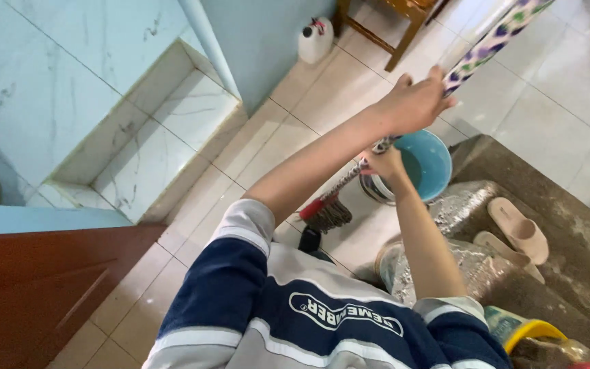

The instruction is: The person mops the floor, moves two chairs aside to mop the newly cleared area, and then carries a bucket of water to a different spot to dip the mop.

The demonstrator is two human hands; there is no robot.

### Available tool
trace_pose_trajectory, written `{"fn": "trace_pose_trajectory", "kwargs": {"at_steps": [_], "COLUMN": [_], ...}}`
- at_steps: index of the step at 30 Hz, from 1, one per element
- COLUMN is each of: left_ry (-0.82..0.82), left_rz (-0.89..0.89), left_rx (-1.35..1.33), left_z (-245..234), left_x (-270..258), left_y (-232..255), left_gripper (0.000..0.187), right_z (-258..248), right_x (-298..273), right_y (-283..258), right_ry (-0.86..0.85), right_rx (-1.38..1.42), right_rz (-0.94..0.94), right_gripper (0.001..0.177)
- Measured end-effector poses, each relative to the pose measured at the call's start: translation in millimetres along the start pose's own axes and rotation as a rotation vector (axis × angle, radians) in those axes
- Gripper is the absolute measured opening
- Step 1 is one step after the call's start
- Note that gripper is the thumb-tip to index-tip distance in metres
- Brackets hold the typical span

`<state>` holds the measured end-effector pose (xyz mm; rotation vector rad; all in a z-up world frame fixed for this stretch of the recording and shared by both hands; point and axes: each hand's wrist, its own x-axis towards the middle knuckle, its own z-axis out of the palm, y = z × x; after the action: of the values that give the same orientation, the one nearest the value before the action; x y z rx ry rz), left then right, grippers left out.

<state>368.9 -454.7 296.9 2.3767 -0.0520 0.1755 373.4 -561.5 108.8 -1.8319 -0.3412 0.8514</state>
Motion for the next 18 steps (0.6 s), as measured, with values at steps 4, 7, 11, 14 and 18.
{"fn": "trace_pose_trajectory", "kwargs": {"at_steps": [4, 7, 11, 14, 18], "left_ry": [0.235, 0.425, 0.212, 0.034, -0.153], "left_rz": [0.267, 0.454, 0.336, 0.116, -0.056], "left_rx": [0.035, -0.047, -0.296, -0.268, -0.221], "left_z": [-8.4, 10.6, 27.9, 31.4, 25.3], "left_x": [16.8, 32.6, 26.9, 11.7, 9.7], "left_y": [45.3, 20.3, -40.5, -88.8, -144.7], "left_gripper": [0.078, 0.101, 0.102, 0.089, 0.078], "right_z": [-62.9, -100.0, -161.4, -203.6, -310.2], "right_x": [-4.5, -60.9, -103.0, -123.5, -78.6], "right_y": [-10.0, -84.5, -123.6, -161.7, -100.4], "right_ry": [0.147, 0.181, 0.34, 0.419, 0.483], "right_rx": [0.038, -0.039, -0.211, -0.124, -0.154], "right_rz": [-0.051, -0.182, -0.093, -0.117, 0.02], "right_gripper": [0.029, 0.02, 0.015, 0.015, 0.024]}}
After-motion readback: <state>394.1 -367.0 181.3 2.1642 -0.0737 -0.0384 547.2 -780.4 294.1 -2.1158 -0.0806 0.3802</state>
